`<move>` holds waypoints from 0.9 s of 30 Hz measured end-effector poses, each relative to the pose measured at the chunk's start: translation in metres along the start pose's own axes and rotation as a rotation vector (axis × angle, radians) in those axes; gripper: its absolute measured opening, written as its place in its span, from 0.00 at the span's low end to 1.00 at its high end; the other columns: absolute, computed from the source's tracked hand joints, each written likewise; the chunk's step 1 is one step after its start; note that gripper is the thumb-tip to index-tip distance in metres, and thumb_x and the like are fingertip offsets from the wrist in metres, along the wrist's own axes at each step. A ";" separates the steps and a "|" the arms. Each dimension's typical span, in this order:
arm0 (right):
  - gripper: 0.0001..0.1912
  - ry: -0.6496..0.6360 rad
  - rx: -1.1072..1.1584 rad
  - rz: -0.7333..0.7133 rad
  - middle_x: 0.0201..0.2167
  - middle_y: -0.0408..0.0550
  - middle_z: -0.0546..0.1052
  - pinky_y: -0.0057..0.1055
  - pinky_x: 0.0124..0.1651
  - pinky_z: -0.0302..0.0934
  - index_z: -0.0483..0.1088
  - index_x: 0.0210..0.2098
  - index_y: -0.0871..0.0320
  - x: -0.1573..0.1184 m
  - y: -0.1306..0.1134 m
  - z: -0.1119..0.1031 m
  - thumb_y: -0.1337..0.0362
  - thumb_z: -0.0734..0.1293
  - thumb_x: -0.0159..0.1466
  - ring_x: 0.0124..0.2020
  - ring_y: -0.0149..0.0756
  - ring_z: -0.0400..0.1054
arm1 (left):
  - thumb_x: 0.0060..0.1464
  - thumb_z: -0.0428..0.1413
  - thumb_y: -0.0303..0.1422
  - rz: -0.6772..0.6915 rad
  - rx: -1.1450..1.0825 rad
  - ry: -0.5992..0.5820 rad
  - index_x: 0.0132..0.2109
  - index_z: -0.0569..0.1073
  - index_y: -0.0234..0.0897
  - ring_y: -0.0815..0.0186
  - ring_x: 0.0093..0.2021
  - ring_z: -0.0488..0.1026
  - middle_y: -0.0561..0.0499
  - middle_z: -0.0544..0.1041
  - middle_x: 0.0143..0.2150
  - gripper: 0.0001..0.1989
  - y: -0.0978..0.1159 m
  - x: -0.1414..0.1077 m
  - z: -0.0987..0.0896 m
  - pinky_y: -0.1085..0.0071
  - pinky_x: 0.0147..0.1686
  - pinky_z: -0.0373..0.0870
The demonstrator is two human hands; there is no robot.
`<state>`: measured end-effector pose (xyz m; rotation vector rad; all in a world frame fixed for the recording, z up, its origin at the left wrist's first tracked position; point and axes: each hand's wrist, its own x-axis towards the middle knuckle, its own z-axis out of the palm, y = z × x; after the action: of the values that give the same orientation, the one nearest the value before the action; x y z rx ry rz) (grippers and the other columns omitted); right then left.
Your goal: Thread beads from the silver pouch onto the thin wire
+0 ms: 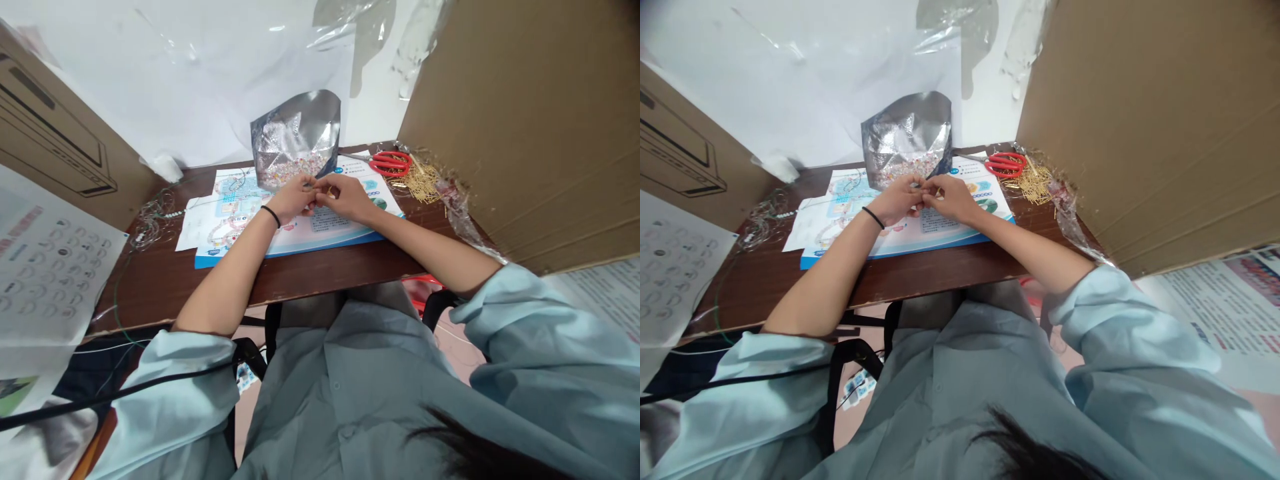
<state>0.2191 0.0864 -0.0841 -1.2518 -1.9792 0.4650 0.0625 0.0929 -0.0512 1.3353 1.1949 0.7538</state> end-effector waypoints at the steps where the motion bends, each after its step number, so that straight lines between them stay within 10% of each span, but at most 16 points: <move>1: 0.10 0.009 -0.019 0.004 0.36 0.48 0.79 0.33 0.43 0.61 0.77 0.40 0.57 0.000 0.001 0.002 0.63 0.67 0.62 0.38 0.37 0.68 | 0.53 0.61 0.21 -0.010 0.018 0.000 0.37 0.65 0.38 0.77 0.19 0.63 0.59 0.69 0.21 0.12 0.000 0.001 -0.002 0.80 0.21 0.58; 18: 0.11 0.162 -0.163 0.139 0.34 0.44 0.81 0.35 0.45 0.62 0.81 0.39 0.51 -0.005 0.000 0.005 0.58 0.66 0.66 0.39 0.40 0.72 | 0.53 0.58 0.20 0.203 0.025 0.176 0.37 0.70 0.37 0.75 0.22 0.64 0.55 0.69 0.23 0.09 0.006 0.011 -0.030 0.82 0.23 0.59; 27: 0.11 0.098 -0.156 0.128 0.35 0.46 0.81 0.35 0.44 0.61 0.81 0.38 0.52 -0.004 -0.003 0.003 0.58 0.65 0.67 0.40 0.40 0.72 | 0.50 0.62 0.23 0.156 0.256 -0.007 0.27 0.73 0.35 0.74 0.21 0.63 0.52 0.70 0.20 0.07 0.003 0.006 -0.020 0.78 0.21 0.54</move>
<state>0.2163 0.0813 -0.0858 -1.4766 -1.8895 0.3098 0.0458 0.1050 -0.0464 1.6567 1.2218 0.7227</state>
